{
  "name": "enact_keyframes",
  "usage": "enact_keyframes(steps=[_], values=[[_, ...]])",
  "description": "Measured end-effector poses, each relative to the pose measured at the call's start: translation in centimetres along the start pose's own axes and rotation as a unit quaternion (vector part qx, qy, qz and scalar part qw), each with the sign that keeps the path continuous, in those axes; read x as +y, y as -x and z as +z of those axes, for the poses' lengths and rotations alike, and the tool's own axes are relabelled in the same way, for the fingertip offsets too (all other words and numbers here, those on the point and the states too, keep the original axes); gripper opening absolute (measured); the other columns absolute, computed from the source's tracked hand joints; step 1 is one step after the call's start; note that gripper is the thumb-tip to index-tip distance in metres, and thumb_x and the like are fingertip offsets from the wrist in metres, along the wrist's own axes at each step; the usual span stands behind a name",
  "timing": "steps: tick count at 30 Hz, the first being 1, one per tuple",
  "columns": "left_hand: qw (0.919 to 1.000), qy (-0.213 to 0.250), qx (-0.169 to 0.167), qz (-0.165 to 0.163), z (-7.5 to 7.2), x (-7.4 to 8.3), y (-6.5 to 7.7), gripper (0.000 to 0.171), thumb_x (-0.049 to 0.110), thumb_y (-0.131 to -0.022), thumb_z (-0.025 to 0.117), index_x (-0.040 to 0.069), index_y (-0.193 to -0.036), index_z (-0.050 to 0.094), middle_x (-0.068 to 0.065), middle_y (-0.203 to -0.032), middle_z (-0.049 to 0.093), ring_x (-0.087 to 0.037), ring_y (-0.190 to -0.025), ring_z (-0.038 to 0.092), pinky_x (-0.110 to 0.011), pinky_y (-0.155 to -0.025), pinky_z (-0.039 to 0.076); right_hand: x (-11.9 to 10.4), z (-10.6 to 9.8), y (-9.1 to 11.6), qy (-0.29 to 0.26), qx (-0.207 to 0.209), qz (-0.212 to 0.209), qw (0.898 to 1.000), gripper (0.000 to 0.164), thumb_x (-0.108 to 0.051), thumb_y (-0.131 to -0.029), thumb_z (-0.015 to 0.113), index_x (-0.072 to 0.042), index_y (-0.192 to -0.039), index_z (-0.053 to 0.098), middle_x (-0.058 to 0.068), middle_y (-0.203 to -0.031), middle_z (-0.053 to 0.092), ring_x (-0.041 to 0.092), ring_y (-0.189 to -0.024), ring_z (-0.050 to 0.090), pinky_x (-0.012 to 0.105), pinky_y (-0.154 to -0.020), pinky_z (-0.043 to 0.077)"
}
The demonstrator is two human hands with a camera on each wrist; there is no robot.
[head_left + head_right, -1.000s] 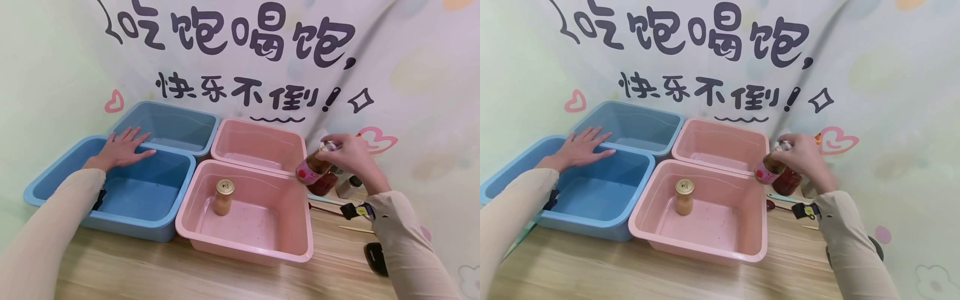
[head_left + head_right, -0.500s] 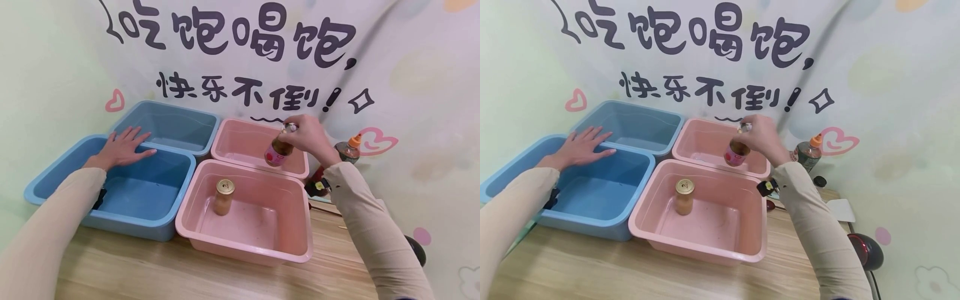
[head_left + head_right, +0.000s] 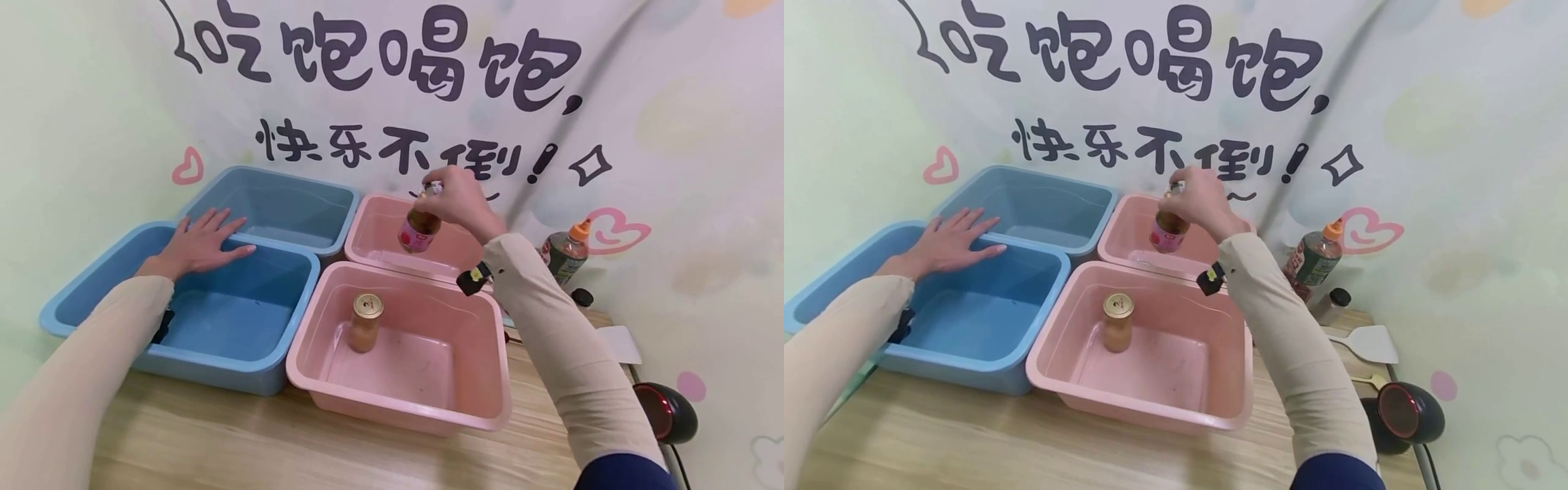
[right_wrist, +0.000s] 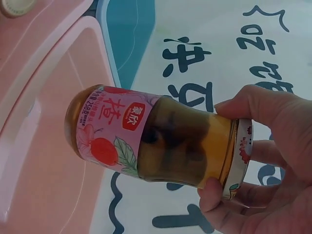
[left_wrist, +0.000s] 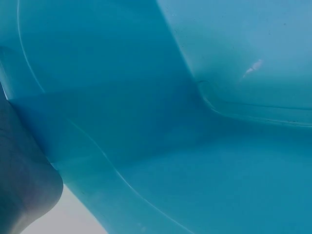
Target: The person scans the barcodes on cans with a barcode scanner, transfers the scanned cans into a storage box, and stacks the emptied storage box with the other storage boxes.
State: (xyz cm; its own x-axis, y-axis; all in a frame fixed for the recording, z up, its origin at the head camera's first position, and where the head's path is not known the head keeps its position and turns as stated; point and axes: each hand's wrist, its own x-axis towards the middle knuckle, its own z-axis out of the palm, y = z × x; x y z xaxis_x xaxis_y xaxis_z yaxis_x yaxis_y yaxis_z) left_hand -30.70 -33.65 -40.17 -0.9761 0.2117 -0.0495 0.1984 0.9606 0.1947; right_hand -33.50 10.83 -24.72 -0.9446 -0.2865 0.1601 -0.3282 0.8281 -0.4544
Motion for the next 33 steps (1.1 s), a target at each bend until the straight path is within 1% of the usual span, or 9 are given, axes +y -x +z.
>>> enact_keyframes(steps=[3,9,15,19,24,27,29,33], values=[[1.0000,0.000,0.002,-0.003,0.1,0.0,0.1,0.089,0.066,-0.094,0.046,0.008,-0.158,0.023,-0.030,-0.163,0.012,-0.053,-0.149,0.006,-0.077,-0.113,-0.001,-1.1,0.7,-0.9,-0.007,-0.003,-0.011,1.000,0.044,-0.022,-0.079,0.074,-0.007,-0.121,0.071,0.016,-0.113,0.069,0.029,-0.094,0.064,0.038,-0.075,0.060],[1.0000,-0.003,0.000,-0.006,0.0,0.0,0.1,0.089,0.065,-0.094,0.047,0.008,-0.158,0.023,-0.031,-0.163,0.012,-0.054,-0.149,0.006,-0.076,-0.113,-0.001,-3.0,2.3,-2.4,-0.027,-0.019,-0.017,0.999,0.047,-0.017,-0.080,0.074,-0.009,-0.125,0.069,0.015,-0.116,0.068,0.027,-0.095,0.064,0.035,-0.075,0.060],[1.0000,-0.006,-0.001,-0.007,0.0,0.0,0.0,0.089,0.066,-0.094,0.047,0.008,-0.158,0.023,-0.030,-0.163,0.012,-0.053,-0.149,0.006,-0.077,-0.113,0.000,-4.6,4.2,-4.0,-0.017,-0.026,-0.052,0.998,0.045,-0.017,-0.081,0.075,-0.010,-0.125,0.069,0.012,-0.113,0.069,0.025,-0.094,0.063,0.031,-0.073,0.059],[1.0000,-0.006,0.002,-0.007,0.0,0.0,0.0,0.089,0.066,-0.094,0.046,0.009,-0.158,0.024,-0.030,-0.163,0.012,-0.053,-0.149,0.005,-0.076,-0.113,0.000,-6.3,4.8,-5.1,-0.003,-0.046,-0.071,0.996,0.046,-0.018,-0.084,0.074,-0.011,-0.128,0.068,0.011,-0.119,0.067,0.024,-0.097,0.063,0.028,-0.073,0.059],[0.9999,-0.007,0.005,-0.007,-0.3,0.1,0.0,0.089,0.066,-0.094,0.046,0.009,-0.158,0.025,-0.030,-0.163,0.013,-0.053,-0.149,0.006,-0.076,-0.114,0.000,-8.3,5.8,-6.3,0.004,-0.077,-0.081,0.994,0.049,-0.019,-0.086,0.073,-0.013,-0.134,0.064,0.010,-0.129,0.062,0.023,-0.104,0.060,0.027,-0.077,0.060],[0.9999,-0.008,0.007,-0.005,-0.2,0.2,-0.1,0.088,0.066,-0.094,0.046,0.008,-0.158,0.025,-0.030,-0.163,0.013,-0.053,-0.150,0.006,-0.076,-0.114,0.001,-9.0,6.6,-6.7,0.005,-0.087,-0.089,0.992,0.053,-0.019,-0.086,0.072,-0.014,-0.137,0.061,0.010,-0.134,0.060,0.023,-0.107,0.059,0.027,-0.080,0.059],[0.9999,-0.008,0.008,-0.004,-0.1,0.2,-0.1,0.088,0.065,-0.094,0.047,0.008,-0.158,0.025,-0.030,-0.163,0.013,-0.052,-0.150,0.006,-0.076,-0.114,0.002,-9.2,7.2,-6.9,-0.001,-0.093,-0.092,0.991,0.056,-0.018,-0.086,0.072,-0.014,-0.140,0.058,0.010,-0.137,0.059,0.022,-0.107,0.061,0.027,-0.081,0.059],[1.0000,-0.006,0.004,-0.006,0.1,0.1,-0.1,0.088,0.065,-0.094,0.047,0.009,-0.158,0.025,-0.029,-0.164,0.013,-0.052,-0.150,0.005,-0.076,-0.114,0.001,-9.5,8.6,-7.3,-0.015,-0.101,-0.089,0.991,0.059,-0.017,-0.087,0.071,-0.015,-0.143,0.053,0.011,-0.137,0.058,0.022,-0.103,0.064,0.028,-0.081,0.060]])
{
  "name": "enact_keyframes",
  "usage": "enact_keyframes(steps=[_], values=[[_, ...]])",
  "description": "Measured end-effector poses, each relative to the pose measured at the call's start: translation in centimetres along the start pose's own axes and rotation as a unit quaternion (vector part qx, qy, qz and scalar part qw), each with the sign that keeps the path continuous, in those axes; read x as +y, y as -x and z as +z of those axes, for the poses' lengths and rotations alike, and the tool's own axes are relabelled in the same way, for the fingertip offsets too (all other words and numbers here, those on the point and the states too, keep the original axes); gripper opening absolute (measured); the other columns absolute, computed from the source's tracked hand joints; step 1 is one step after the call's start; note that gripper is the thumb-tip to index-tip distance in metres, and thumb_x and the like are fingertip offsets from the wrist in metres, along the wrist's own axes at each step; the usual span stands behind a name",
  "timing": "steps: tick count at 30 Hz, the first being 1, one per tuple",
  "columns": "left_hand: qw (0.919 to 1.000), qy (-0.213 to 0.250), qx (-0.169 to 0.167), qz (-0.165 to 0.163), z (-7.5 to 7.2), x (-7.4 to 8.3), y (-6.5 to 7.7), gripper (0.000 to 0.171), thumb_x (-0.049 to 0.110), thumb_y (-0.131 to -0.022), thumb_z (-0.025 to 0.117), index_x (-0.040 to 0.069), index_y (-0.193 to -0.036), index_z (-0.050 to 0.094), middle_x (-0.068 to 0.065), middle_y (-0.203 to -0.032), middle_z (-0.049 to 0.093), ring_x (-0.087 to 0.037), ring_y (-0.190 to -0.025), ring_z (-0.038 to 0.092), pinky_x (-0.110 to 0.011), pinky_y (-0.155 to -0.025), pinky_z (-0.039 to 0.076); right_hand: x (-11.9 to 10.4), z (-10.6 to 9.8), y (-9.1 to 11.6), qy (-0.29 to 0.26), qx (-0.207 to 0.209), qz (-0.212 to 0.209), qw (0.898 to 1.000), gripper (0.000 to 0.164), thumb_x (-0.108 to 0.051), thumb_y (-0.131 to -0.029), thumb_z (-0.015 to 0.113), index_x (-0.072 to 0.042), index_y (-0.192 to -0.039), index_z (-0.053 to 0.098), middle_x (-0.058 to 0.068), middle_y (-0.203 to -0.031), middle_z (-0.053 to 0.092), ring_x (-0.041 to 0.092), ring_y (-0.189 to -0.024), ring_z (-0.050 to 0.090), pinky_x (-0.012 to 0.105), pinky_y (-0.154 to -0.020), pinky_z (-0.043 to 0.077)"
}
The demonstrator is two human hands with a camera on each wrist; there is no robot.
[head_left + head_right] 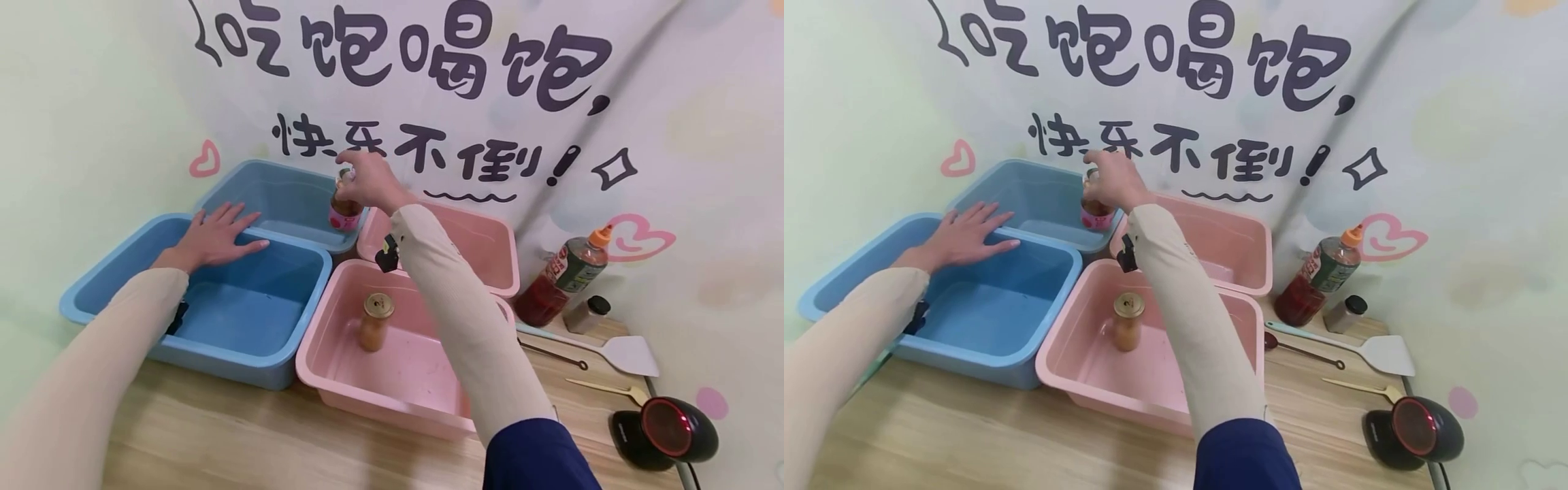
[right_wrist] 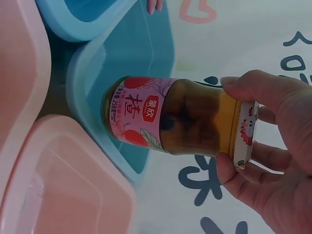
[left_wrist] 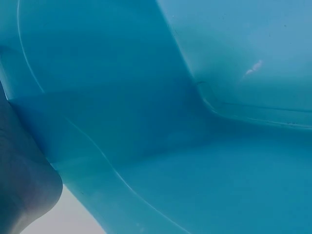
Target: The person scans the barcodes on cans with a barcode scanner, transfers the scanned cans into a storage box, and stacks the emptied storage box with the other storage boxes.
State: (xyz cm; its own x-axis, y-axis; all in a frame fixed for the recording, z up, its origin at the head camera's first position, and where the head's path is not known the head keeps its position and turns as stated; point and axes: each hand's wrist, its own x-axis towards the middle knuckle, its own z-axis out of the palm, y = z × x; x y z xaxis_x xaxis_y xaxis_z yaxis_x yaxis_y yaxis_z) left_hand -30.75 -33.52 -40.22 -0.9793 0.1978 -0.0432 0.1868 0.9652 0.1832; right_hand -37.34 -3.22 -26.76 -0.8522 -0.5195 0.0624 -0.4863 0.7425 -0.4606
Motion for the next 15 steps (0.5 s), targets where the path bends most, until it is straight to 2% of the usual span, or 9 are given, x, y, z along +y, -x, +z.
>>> enact_keyframes(steps=[9,15], values=[[1.0000,-0.001,0.000,-0.005,0.3,-0.2,0.1,0.088,0.067,-0.094,0.045,0.010,-0.158,0.025,-0.028,-0.164,0.013,-0.051,-0.150,0.006,-0.075,-0.115,0.001,0.5,3.4,-1.1,-0.009,0.000,0.008,1.000,0.052,-0.014,-0.086,0.074,-0.013,-0.136,0.058,0.010,-0.128,0.062,0.023,-0.106,0.060,0.031,-0.084,0.058],[1.0000,0.004,0.000,-0.009,0.2,-0.1,0.0,0.088,0.067,-0.094,0.044,0.010,-0.159,0.024,-0.027,-0.165,0.012,-0.051,-0.151,0.005,-0.074,-0.116,-0.001,0.8,5.7,-1.6,-0.005,-0.002,0.025,1.000,0.049,-0.017,-0.085,0.076,-0.013,-0.131,0.061,0.008,-0.118,0.064,0.022,-0.099,0.060,0.032,-0.083,0.056]])
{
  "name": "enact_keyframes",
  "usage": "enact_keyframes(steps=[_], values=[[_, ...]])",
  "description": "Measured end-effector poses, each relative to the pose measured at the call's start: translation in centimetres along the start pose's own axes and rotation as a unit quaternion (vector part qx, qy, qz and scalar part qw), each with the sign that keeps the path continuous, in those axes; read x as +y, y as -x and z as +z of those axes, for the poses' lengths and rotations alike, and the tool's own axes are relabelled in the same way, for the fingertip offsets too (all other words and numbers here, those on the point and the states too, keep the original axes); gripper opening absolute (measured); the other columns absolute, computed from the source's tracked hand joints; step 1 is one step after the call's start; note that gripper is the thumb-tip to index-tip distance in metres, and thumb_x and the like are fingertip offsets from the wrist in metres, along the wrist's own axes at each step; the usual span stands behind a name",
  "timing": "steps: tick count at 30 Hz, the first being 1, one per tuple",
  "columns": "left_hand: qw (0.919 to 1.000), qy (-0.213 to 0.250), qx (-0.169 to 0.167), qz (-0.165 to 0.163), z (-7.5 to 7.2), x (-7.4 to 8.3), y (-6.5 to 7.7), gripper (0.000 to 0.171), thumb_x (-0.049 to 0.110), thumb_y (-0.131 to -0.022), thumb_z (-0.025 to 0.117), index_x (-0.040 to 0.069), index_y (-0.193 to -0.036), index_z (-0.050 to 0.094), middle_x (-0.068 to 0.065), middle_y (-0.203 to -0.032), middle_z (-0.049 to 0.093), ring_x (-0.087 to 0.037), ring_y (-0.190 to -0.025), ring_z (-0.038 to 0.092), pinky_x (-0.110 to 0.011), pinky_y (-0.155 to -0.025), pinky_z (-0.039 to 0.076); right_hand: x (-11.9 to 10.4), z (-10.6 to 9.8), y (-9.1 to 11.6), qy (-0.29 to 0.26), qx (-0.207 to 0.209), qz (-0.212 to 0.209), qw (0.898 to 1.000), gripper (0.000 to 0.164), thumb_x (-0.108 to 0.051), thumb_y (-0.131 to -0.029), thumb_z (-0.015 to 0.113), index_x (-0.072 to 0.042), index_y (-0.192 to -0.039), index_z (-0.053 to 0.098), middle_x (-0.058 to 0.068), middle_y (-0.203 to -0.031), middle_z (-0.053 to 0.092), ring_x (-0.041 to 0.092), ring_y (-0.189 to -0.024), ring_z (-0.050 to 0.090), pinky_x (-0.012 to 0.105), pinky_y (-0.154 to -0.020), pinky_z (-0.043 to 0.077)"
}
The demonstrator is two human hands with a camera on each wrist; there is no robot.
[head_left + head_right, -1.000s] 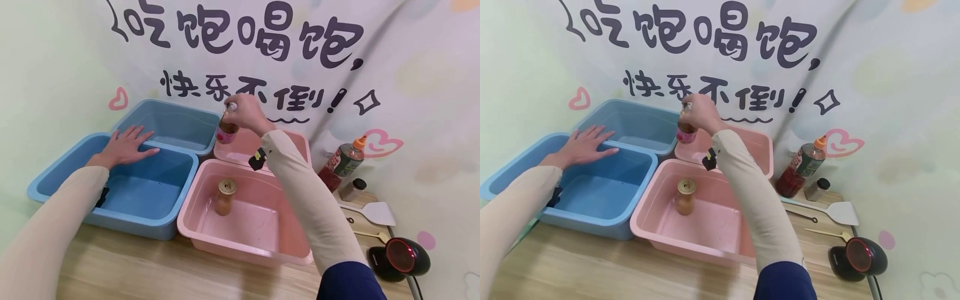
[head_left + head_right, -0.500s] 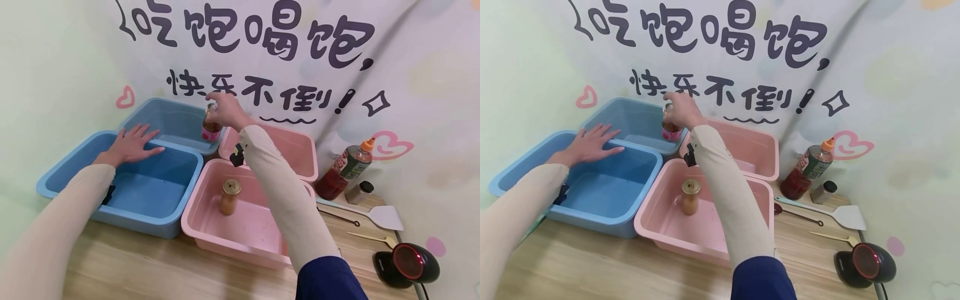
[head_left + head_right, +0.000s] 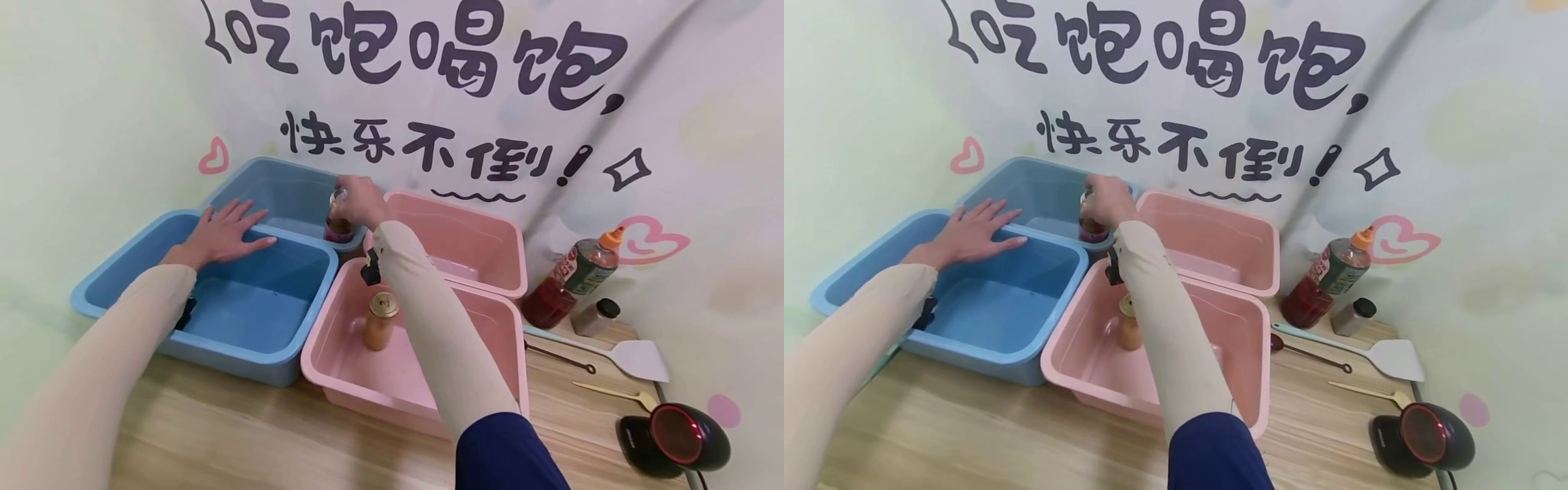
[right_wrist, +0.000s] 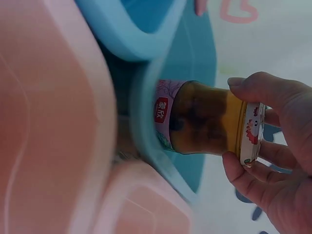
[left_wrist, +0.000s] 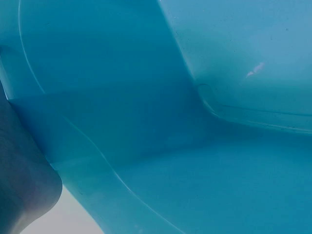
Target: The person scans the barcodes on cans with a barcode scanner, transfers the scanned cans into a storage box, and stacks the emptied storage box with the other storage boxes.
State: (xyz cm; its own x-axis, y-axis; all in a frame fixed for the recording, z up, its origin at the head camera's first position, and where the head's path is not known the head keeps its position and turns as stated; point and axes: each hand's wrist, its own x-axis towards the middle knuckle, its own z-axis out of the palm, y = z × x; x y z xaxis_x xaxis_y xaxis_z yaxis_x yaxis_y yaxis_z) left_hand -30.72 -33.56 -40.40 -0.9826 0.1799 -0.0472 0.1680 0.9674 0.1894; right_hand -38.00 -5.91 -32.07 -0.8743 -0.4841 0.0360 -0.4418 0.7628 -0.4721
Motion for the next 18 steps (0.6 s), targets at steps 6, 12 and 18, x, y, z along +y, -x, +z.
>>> enact_keyframes(steps=[6,12,18], values=[[1.0000,0.007,0.002,-0.004,0.0,0.1,0.2,0.086,0.064,-0.095,0.046,0.010,-0.158,0.025,-0.027,-0.165,0.013,-0.051,-0.151,0.005,-0.074,-0.116,0.000,0.2,2.7,-0.8,0.001,-0.012,0.002,1.000,0.044,-0.018,-0.087,0.075,-0.014,-0.129,0.062,0.006,-0.111,0.066,0.021,-0.092,0.061,0.033,-0.080,0.053],[0.9999,0.003,0.016,-0.001,0.0,0.0,0.2,0.085,0.064,-0.095,0.047,0.011,-0.158,0.028,-0.026,-0.164,0.016,-0.050,-0.151,0.008,-0.073,-0.116,0.001,0.5,4.2,-1.5,0.012,-0.003,-0.003,1.000,0.046,-0.018,-0.087,0.076,-0.014,-0.130,0.062,0.007,-0.116,0.066,0.022,-0.096,0.060,0.035,-0.084,0.053],[0.9998,0.004,0.017,0.001,0.0,-0.3,0.2,0.086,0.065,-0.094,0.047,0.011,-0.157,0.029,-0.026,-0.164,0.016,-0.049,-0.151,0.007,-0.074,-0.116,0.001,0.9,5.3,-2.1,0.031,-0.016,0.011,0.999,0.048,-0.021,-0.086,0.078,-0.014,-0.131,0.063,0.008,-0.118,0.065,0.023,-0.099,0.060,0.036,-0.087,0.053]])
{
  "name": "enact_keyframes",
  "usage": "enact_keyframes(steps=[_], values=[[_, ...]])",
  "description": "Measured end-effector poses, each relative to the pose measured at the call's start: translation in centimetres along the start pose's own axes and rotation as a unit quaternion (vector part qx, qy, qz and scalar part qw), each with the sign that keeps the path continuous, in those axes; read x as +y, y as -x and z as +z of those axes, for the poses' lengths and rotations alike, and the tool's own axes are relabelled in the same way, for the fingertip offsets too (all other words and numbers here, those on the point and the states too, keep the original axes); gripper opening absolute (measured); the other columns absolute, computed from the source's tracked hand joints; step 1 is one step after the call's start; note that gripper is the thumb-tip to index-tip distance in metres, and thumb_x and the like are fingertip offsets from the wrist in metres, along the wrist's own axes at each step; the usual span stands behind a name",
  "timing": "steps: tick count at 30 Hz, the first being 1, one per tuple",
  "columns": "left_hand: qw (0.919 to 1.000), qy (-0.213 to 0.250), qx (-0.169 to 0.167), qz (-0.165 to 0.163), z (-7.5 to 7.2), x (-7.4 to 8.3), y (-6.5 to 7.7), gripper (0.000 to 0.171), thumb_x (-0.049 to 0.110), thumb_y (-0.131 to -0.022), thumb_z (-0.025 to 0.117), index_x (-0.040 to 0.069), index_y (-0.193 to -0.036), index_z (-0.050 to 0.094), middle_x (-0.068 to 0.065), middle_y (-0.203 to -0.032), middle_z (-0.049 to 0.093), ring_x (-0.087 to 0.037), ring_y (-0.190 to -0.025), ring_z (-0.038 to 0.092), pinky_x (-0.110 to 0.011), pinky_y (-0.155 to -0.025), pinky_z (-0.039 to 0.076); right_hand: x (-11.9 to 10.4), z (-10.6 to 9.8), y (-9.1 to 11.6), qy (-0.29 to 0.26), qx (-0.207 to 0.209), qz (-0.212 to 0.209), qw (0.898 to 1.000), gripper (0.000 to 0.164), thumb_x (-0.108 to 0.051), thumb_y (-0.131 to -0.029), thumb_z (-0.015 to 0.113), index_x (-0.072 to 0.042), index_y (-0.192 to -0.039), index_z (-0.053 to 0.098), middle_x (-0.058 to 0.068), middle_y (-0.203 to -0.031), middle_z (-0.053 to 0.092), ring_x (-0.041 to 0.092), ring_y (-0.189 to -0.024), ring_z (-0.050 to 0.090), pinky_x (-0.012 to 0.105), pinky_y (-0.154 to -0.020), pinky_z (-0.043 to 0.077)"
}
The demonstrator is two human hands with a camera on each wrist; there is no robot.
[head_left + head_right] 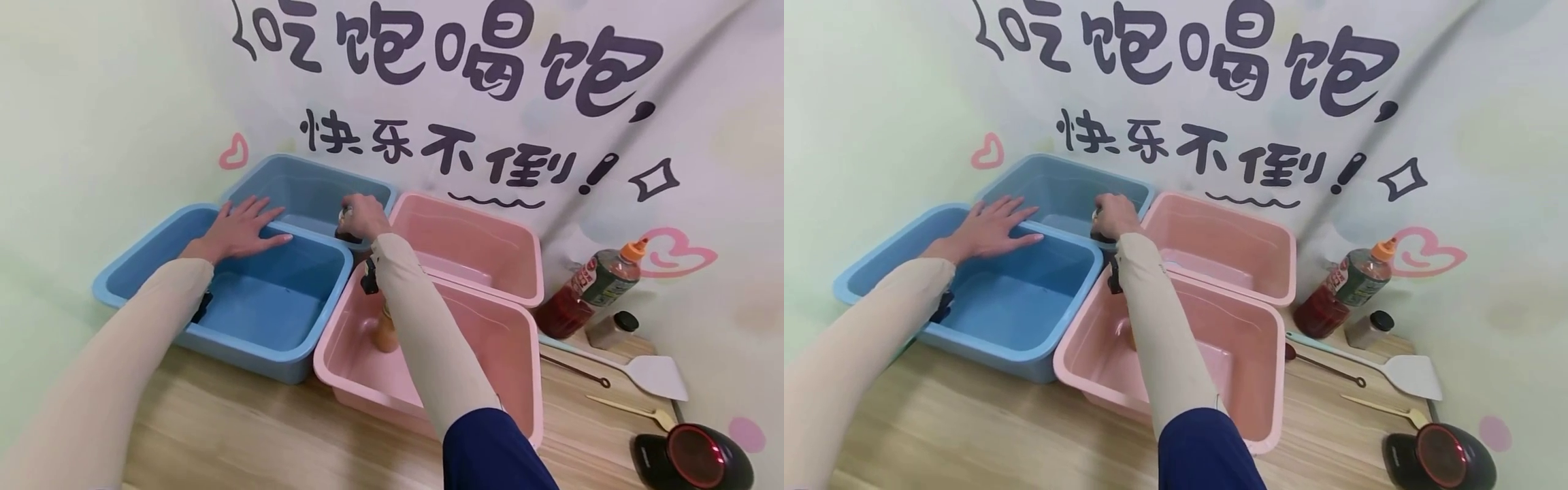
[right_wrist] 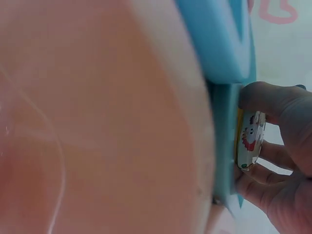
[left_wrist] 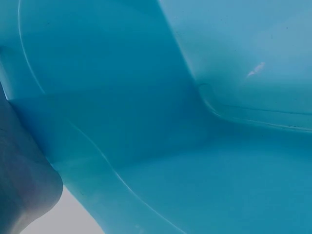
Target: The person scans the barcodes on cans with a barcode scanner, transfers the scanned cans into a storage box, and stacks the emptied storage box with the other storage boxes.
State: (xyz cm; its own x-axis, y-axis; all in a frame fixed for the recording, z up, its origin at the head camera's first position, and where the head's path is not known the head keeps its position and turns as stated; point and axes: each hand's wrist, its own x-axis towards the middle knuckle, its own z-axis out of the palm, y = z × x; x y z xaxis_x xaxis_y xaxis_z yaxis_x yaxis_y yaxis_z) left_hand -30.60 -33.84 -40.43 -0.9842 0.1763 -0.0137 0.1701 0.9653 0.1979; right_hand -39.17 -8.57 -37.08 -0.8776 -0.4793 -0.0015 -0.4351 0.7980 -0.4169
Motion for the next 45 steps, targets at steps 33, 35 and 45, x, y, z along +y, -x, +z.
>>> enact_keyframes(steps=[33,35,45], values=[[1.0000,0.002,-0.009,-0.001,0.1,0.0,-0.3,0.081,0.060,-0.096,0.048,0.012,-0.158,0.028,-0.024,-0.165,0.017,-0.048,-0.152,0.007,-0.073,-0.117,0.000,1.1,2.3,-2.0,0.037,-0.109,0.001,0.993,0.041,-0.010,-0.098,0.059,-0.012,-0.139,0.059,0.010,-0.132,0.062,0.023,-0.103,0.062,0.037,-0.091,0.054],[1.0000,0.004,-0.009,0.000,0.2,0.0,-0.3,0.081,0.060,-0.096,0.048,0.012,-0.158,0.028,-0.024,-0.165,0.017,-0.048,-0.152,0.007,-0.072,-0.117,0.000,1.2,2.4,-2.0,0.039,-0.112,0.001,0.993,0.040,-0.011,-0.098,0.060,-0.012,-0.137,0.060,0.010,-0.129,0.064,0.023,-0.101,0.062,0.036,-0.089,0.055],[0.9999,0.001,-0.012,-0.006,0.4,-0.4,-0.5,0.083,0.065,-0.095,0.046,0.015,-0.158,0.028,-0.023,-0.166,0.017,-0.047,-0.153,0.006,-0.072,-0.117,-0.001,1.0,2.6,-2.0,0.054,-0.117,-0.002,0.992,0.032,-0.011,-0.098,0.059,-0.011,-0.130,0.064,0.010,-0.118,0.067,0.023,-0.095,0.063,0.036,-0.084,0.055]])
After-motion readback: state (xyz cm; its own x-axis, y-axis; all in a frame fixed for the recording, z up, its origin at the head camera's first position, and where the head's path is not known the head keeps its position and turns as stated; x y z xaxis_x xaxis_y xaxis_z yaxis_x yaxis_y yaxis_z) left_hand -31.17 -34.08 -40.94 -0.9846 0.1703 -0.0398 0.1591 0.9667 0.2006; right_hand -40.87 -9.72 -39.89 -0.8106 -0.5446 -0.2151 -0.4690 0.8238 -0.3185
